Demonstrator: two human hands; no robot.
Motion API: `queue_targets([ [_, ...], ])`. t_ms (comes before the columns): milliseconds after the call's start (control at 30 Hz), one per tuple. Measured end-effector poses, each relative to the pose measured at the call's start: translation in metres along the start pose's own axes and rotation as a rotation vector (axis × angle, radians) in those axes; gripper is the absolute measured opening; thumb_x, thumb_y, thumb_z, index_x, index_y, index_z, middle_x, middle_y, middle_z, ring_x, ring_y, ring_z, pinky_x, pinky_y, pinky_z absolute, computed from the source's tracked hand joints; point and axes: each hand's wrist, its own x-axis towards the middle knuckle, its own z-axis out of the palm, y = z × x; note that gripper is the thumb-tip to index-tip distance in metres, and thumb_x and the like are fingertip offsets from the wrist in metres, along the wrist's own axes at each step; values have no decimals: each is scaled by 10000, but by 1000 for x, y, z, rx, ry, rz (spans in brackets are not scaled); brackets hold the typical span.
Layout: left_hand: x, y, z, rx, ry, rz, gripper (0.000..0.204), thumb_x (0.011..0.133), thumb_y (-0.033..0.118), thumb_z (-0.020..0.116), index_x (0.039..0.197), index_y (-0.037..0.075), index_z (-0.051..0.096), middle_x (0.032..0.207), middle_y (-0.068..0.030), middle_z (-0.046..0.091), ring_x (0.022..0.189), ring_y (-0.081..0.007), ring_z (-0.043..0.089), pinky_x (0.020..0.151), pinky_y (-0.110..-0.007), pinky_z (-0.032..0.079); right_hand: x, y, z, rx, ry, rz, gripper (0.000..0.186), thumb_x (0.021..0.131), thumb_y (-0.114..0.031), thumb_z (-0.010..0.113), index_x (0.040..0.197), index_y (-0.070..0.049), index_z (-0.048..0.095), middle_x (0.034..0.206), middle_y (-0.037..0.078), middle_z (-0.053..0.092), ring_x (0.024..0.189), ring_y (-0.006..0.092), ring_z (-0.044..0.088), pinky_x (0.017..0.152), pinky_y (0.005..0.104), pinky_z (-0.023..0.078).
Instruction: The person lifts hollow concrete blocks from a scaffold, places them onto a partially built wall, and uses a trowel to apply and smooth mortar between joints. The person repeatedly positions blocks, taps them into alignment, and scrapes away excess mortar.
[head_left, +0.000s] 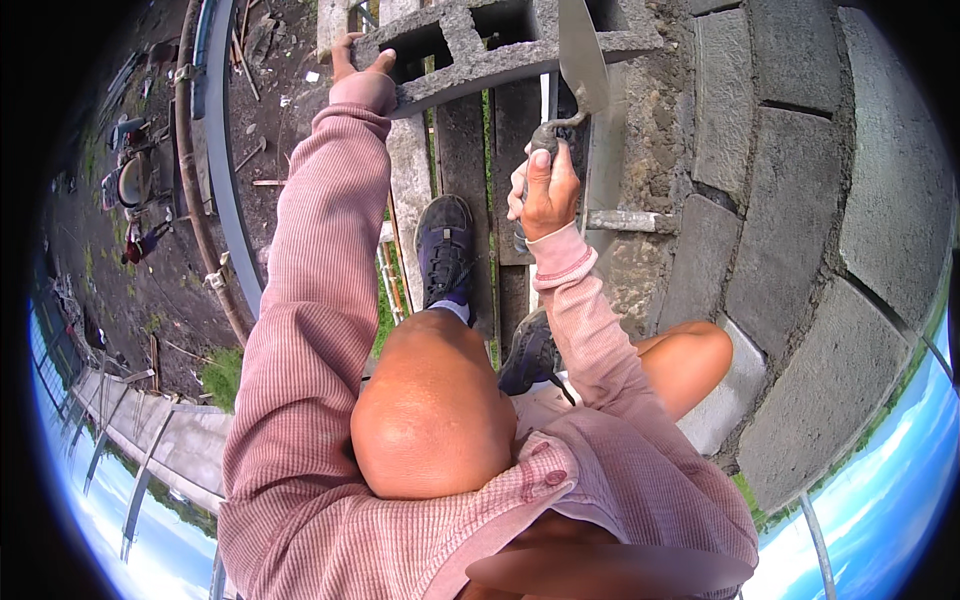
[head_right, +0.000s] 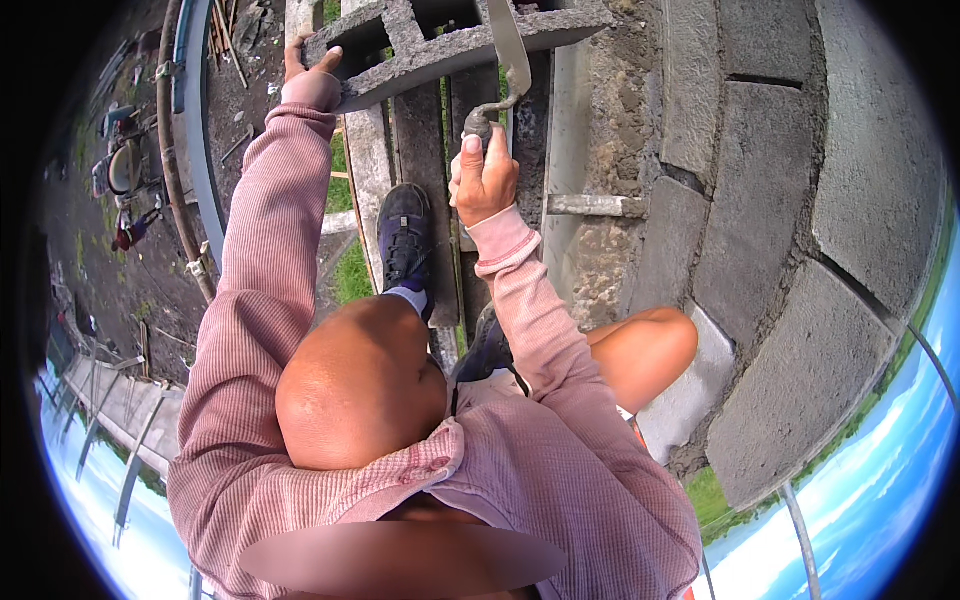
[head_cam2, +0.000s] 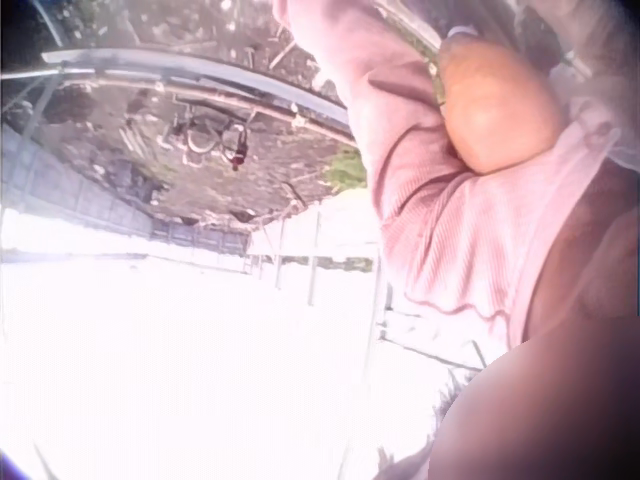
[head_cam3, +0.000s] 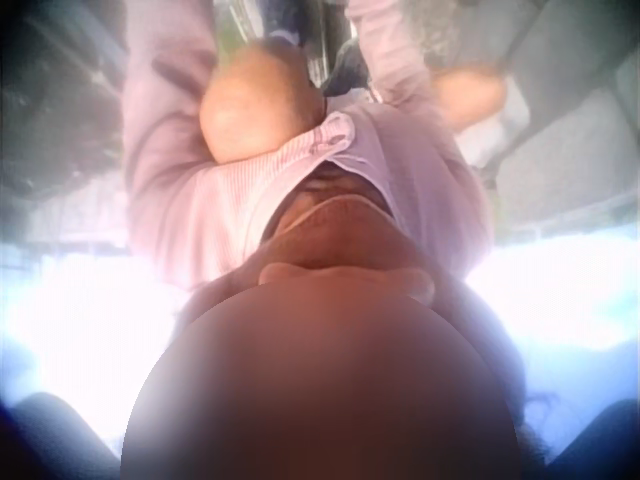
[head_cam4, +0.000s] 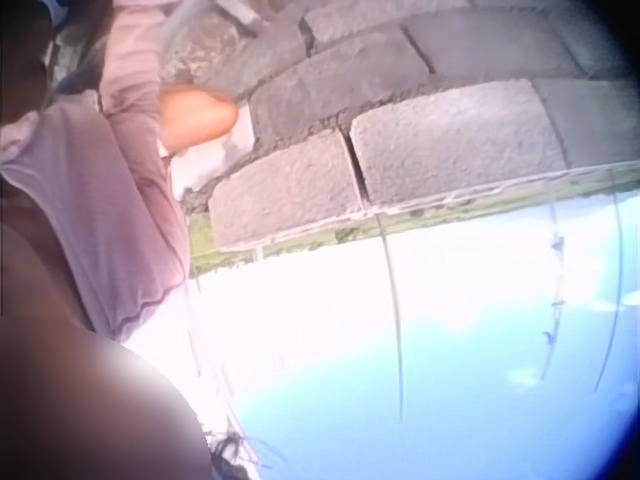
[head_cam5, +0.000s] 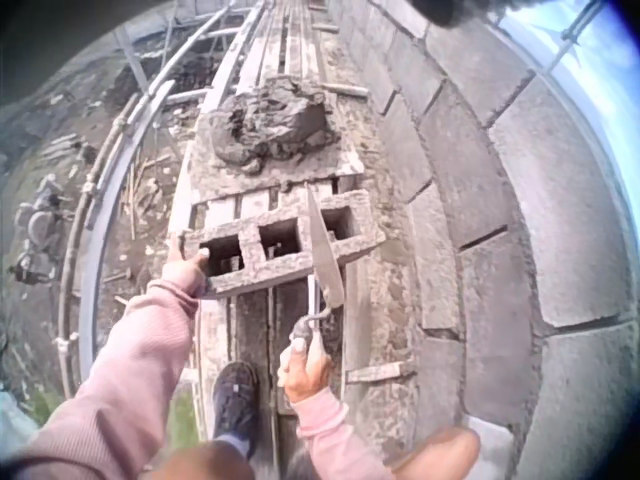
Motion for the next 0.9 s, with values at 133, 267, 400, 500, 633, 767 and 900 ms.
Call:
queue_targets([
  [133,-12,-2,5,-65,18,6,613,864,263,778,1380,264,447,1131,-184,701,1037,-346,686,938,-427,508,4,7,8,53,-50,-26,551,1052,-581,421,1102,-35,477,685,21,483,504,95,491,441,253,437],
  [267,-15,-6,12,-3,66,31,617,866,277,747,1382,278,410,1095,-203,708,1012,-396,697,934,-445,508,13,13,13,-241,-10,-79,472,1080,-507,422,1105,-43,503,654,23,489,486,100,490,430,260,427],
  [400,-13,-4,11,-10,55,37,623,857,280,739,1379,272,400,1108,-219,701,1020,-406,691,939,-452,506,14,19,17,-187,-18,-227,515,1065,-536,439,1091,-26,508,630,22,503,483,110,517,419,275,426],
  [500,-15,-1,10,-11,8,-82,625,854,268,744,1384,264,412,1158,-218,687,1064,-387,681,957,-444,500,17,23,22,-314,54,-232,563,1050,-572,441,1078,-14,510,627,25,507,472,114,520,412,275,420],
  [633,-18,2,11,-34,88,55,635,842,258,774,1386,257,447,1135,-187,691,1053,-367,680,953,-439,501,24,27,26,-301,113,-261,609,1025,-630,431,1018,-24,495,618,24,492,476,110,518,409,260,416],
  [767,-21,5,10,-59,69,25,640,832,258,763,1391,268,450,1140,-184,702,1046,-374,687,944,-434,506,24,24,22,-111,37,-243,613,1016,-652,429,989,-41,480,635,25,479,480,99,491,422,257,420],
  [900,-21,14,6,15,63,-65,636,837,297,750,1388,324,434,1060,-202,714,978,-392,699,907,-453,517,24,16,22,-184,26,-95,618,1010,-668,430,964,-52,469,648,31,473,470,104,476,423,257,415],
])
